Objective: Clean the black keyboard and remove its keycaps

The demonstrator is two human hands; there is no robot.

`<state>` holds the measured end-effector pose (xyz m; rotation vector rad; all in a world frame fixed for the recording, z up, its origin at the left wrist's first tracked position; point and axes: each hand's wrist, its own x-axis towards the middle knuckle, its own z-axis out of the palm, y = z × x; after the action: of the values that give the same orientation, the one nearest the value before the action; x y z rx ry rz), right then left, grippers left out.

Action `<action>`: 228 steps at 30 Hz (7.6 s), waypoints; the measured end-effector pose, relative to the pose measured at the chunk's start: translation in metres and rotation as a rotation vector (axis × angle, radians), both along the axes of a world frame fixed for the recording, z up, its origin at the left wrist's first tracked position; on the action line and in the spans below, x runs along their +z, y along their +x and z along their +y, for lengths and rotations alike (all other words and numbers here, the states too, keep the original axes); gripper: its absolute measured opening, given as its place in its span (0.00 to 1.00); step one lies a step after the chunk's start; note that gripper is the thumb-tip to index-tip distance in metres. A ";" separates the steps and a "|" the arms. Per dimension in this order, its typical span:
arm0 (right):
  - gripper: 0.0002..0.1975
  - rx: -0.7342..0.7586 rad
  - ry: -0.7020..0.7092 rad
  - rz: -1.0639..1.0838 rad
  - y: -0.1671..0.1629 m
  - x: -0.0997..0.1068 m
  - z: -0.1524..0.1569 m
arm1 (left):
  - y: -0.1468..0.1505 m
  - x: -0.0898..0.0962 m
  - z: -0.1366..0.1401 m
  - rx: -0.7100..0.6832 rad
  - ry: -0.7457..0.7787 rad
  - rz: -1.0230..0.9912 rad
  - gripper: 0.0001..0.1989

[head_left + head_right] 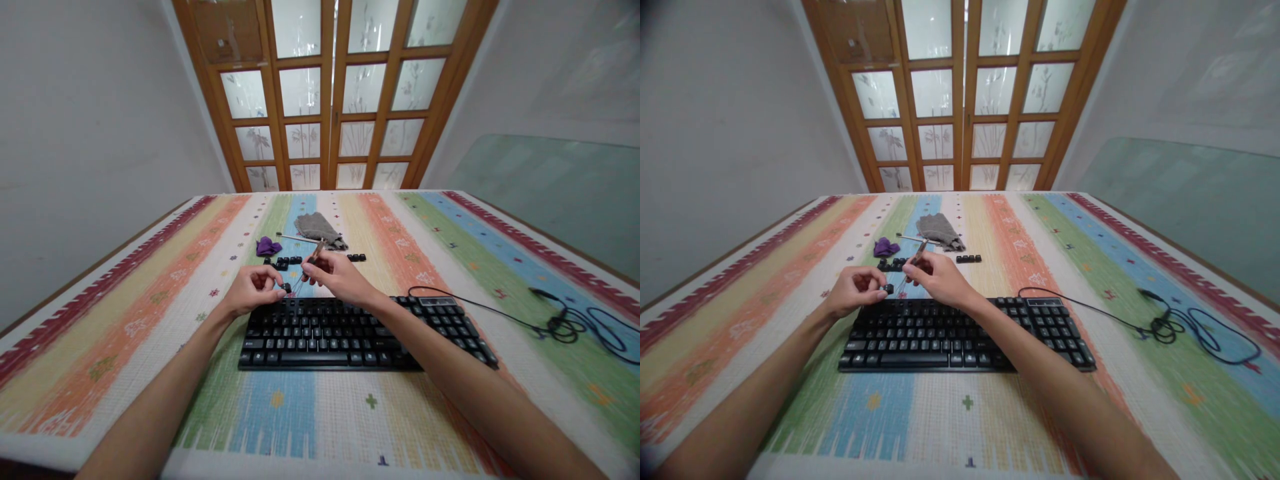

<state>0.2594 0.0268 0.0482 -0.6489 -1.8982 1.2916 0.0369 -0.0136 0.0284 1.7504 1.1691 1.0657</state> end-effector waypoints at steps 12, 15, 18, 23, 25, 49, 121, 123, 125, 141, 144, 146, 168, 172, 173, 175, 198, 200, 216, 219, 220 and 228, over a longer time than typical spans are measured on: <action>0.12 -0.051 0.058 -0.018 0.003 0.004 0.001 | -0.001 -0.021 0.017 0.218 0.172 0.524 0.11; 0.13 -0.051 0.067 -0.023 0.005 0.006 0.002 | -0.002 -0.024 0.021 0.221 0.158 0.628 0.11; 0.12 -0.038 0.073 -0.021 0.006 0.007 0.001 | -0.003 -0.023 0.022 0.214 0.144 0.687 0.12; 0.11 -0.044 0.098 -0.051 0.006 0.009 -0.002 | -0.005 -0.022 0.021 0.247 0.166 0.747 0.13; 0.11 -0.040 0.099 -0.064 0.006 0.010 -0.004 | -0.006 -0.021 0.020 0.284 0.190 0.759 0.14; 0.11 0.009 0.104 -0.098 0.012 0.016 -0.006 | 0.010 -0.026 0.043 0.224 0.318 1.065 0.14; 0.08 -0.025 0.345 -0.484 0.002 -0.005 -0.036 | 0.017 -0.023 -0.006 0.064 0.305 0.879 0.15; 0.07 -0.043 0.399 -0.538 -0.001 -0.004 -0.035 | 0.017 -0.023 -0.006 0.066 0.310 0.871 0.15; 0.07 -0.069 0.415 -0.570 -0.004 -0.002 -0.033 | 0.017 -0.023 -0.006 0.067 0.310 0.864 0.15; 0.08 -0.023 0.173 -0.470 -0.008 -0.010 -0.003 | 0.016 -0.017 -0.009 0.049 0.326 0.744 0.13; 0.07 -0.053 0.205 -0.452 -0.003 -0.003 -0.008 | 0.017 -0.010 -0.013 0.010 0.300 0.636 0.10; 0.07 -0.061 0.216 -0.427 0.001 0.000 -0.010 | 0.018 -0.006 -0.017 -0.047 0.282 0.573 0.11; 0.04 0.009 0.416 -0.426 0.012 0.015 -0.027 | 0.029 -0.005 -0.016 -0.063 0.118 0.353 0.11; 0.04 0.013 0.441 -0.405 0.012 0.017 -0.026 | 0.028 -0.003 -0.014 -0.010 0.098 0.338 0.16; 0.04 0.016 0.449 -0.395 0.012 0.017 -0.025 | 0.028 -0.002 -0.014 -0.001 0.087 0.332 0.17; 0.04 0.020 0.461 -0.373 0.013 0.018 -0.024 | 0.027 -0.001 -0.013 -0.004 0.057 0.305 0.19; 0.05 0.046 0.333 -0.270 0.020 0.013 -0.010 | 0.027 0.005 -0.012 -0.021 0.303 0.310 0.12; 0.05 0.032 0.346 -0.286 0.020 0.013 -0.010 | 0.028 0.008 -0.013 -0.034 0.426 0.407 0.09; 0.05 -0.112 0.376 -0.334 0.034 0.029 -0.008 | 0.010 -0.016 0.059 -0.129 0.590 0.917 0.11; 0.06 -0.122 0.372 -0.328 0.038 0.033 -0.008 | 0.012 -0.017 0.066 -0.120 0.584 0.963 0.12; 0.06 -0.123 0.372 -0.324 0.039 0.034 -0.008 | 0.012 -0.016 0.067 -0.119 0.578 0.966 0.12; 0.08 -0.141 0.386 -0.308 0.045 0.041 -0.007 | 0.009 -0.013 0.068 -0.130 0.529 0.907 0.10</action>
<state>0.3048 0.0199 0.0887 -0.7920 -2.2257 0.7363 0.0459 0.0541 0.0152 2.8490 1.3096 0.4939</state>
